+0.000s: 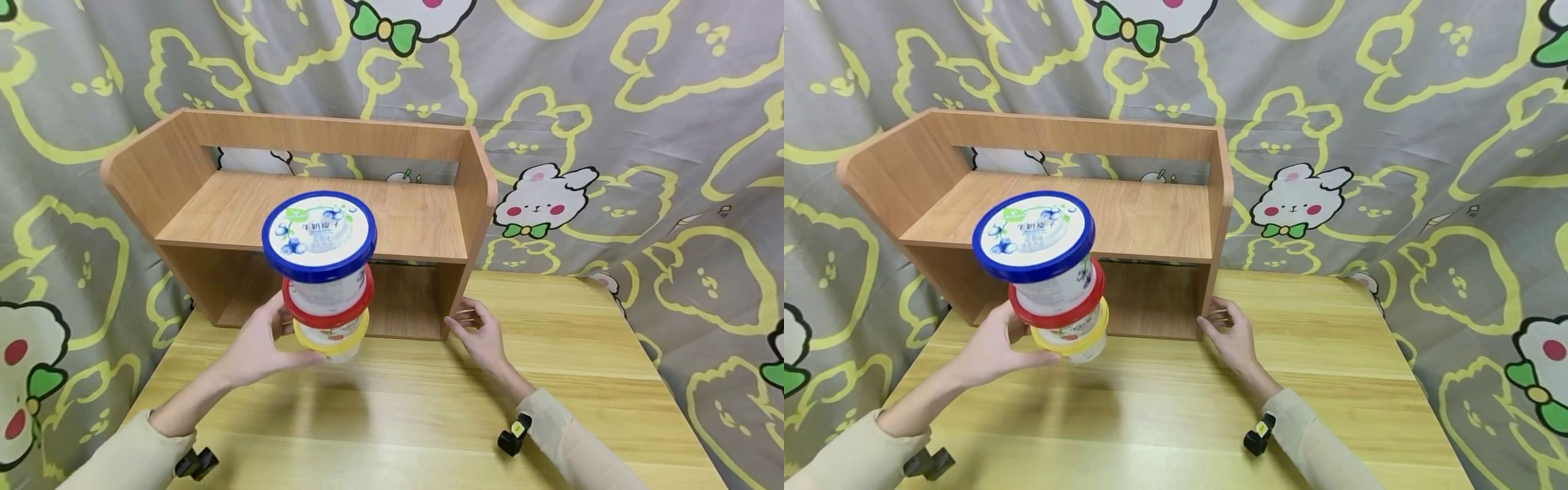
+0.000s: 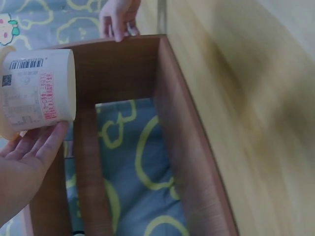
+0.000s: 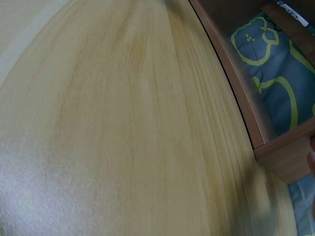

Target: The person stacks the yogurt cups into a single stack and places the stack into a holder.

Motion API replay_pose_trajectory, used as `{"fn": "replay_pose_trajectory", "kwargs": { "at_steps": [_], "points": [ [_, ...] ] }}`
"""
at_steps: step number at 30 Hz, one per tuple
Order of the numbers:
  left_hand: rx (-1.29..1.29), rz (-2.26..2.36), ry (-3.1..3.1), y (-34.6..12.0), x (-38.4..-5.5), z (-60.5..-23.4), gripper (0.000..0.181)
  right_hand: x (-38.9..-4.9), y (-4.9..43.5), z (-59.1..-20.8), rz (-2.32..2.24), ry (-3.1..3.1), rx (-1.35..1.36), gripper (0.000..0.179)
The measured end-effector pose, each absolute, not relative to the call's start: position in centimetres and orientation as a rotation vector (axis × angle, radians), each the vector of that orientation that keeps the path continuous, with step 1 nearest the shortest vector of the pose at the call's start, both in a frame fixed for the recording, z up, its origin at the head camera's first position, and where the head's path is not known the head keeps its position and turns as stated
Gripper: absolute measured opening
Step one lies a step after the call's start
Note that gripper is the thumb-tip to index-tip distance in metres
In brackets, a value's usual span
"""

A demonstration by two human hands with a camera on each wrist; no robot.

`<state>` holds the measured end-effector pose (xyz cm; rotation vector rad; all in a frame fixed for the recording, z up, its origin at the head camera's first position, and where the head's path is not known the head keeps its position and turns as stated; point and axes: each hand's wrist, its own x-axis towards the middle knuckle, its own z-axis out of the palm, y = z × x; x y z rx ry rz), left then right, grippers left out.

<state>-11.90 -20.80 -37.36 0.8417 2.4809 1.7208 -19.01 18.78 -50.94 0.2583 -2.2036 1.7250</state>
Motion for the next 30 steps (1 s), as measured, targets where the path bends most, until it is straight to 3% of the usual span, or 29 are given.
{"fn": "replay_pose_trajectory", "kwargs": {
  "at_steps": [13, 30],
  "points": [
    [0.796, 1.647, 2.566, -22.1, -13.2, -32.4, 0.070, -19.1, 19.0, -51.2, 1.729, -2.193, 0.292, 0.042],
    [0.946, 1.852, 2.418, -23.0, -16.0, -27.5, 0.076, -18.9, 19.0, -51.1, 1.727, -2.197, 0.275, 0.040]
  ]
}}
